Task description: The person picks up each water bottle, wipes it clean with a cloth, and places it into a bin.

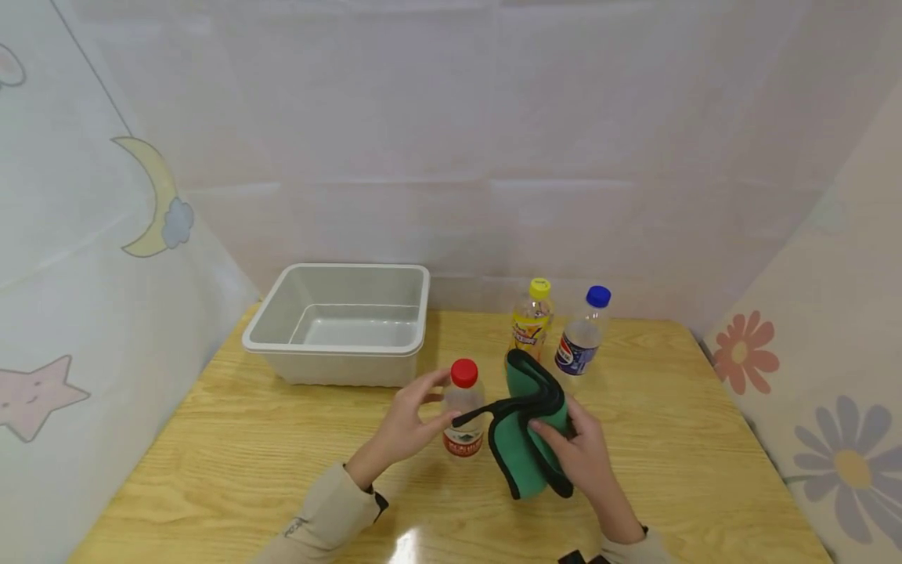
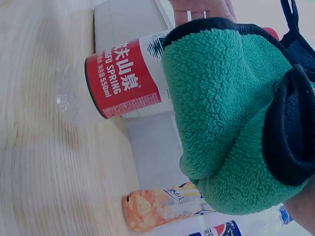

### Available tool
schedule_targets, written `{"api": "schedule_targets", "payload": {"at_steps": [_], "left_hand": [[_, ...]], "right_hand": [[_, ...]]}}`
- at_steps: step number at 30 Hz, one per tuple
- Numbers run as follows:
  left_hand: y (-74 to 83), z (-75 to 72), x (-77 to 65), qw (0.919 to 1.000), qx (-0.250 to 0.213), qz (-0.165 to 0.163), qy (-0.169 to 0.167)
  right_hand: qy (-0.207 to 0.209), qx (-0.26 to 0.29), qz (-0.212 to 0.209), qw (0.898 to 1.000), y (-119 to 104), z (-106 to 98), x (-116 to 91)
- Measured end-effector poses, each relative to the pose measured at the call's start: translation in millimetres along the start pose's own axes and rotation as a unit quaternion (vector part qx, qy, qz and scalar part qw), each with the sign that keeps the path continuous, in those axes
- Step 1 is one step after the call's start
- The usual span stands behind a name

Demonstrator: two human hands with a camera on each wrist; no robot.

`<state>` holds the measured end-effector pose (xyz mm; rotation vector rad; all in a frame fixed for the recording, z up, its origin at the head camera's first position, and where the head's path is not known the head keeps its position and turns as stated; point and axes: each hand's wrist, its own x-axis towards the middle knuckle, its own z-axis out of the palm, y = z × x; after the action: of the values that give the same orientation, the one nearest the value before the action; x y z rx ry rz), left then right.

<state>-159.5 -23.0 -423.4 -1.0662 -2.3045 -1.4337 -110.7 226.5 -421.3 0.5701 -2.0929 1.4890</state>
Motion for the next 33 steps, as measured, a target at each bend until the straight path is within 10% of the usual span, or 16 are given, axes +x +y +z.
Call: {"api": "schedule_targets", "payload": {"at_steps": [33], "left_hand": [[0.0,2.4,-1.1,0.9997,-0.022,-0.006,0.001]], "right_hand": [[-0.128,-0.080,-0.001,0.988,2.3,24.2,11.8]]}}
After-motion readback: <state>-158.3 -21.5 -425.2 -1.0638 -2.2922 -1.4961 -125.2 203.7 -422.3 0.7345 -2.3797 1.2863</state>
